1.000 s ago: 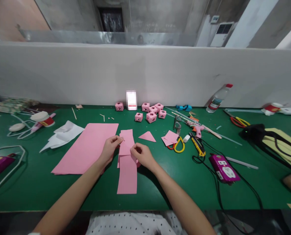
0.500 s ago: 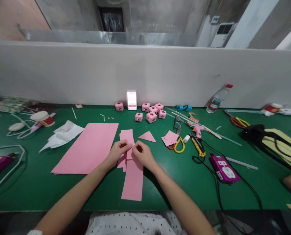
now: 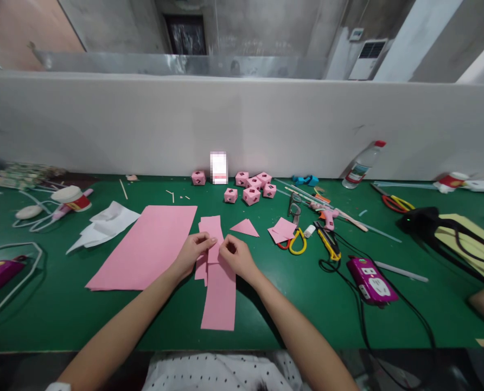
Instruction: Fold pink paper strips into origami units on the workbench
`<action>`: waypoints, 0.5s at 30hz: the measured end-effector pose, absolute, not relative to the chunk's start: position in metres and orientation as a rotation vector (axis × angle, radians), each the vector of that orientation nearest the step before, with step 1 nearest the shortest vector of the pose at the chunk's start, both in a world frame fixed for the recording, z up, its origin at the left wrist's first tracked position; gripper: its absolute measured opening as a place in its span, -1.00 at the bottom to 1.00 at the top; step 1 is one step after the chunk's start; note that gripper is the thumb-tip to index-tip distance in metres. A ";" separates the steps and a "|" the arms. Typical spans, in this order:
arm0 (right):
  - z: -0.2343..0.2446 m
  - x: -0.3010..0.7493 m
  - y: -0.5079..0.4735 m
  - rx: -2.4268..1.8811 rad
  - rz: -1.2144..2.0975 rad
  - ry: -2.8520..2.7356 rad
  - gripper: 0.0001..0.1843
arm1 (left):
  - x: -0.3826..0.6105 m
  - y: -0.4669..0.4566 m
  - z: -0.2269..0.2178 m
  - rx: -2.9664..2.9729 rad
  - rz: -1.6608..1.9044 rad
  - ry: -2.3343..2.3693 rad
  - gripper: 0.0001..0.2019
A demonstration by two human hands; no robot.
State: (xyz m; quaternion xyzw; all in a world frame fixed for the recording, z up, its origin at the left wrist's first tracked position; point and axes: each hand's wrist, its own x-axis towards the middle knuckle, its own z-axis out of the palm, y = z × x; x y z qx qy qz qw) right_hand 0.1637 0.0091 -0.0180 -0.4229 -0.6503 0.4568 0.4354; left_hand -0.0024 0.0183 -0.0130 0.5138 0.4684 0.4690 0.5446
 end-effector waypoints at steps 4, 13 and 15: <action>-0.020 0.164 0.010 -1.025 1.171 -1.626 -0.86 | -0.011 0.024 -0.011 1.172 1.213 1.153 -0.63; -0.021 0.165 0.009 -1.038 1.211 -1.580 -0.85 | -0.017 0.028 -0.015 1.089 1.296 1.131 -0.64; -0.023 0.165 0.009 -1.031 1.253 -1.561 -0.85 | -0.019 0.029 -0.016 1.079 1.325 1.135 -0.63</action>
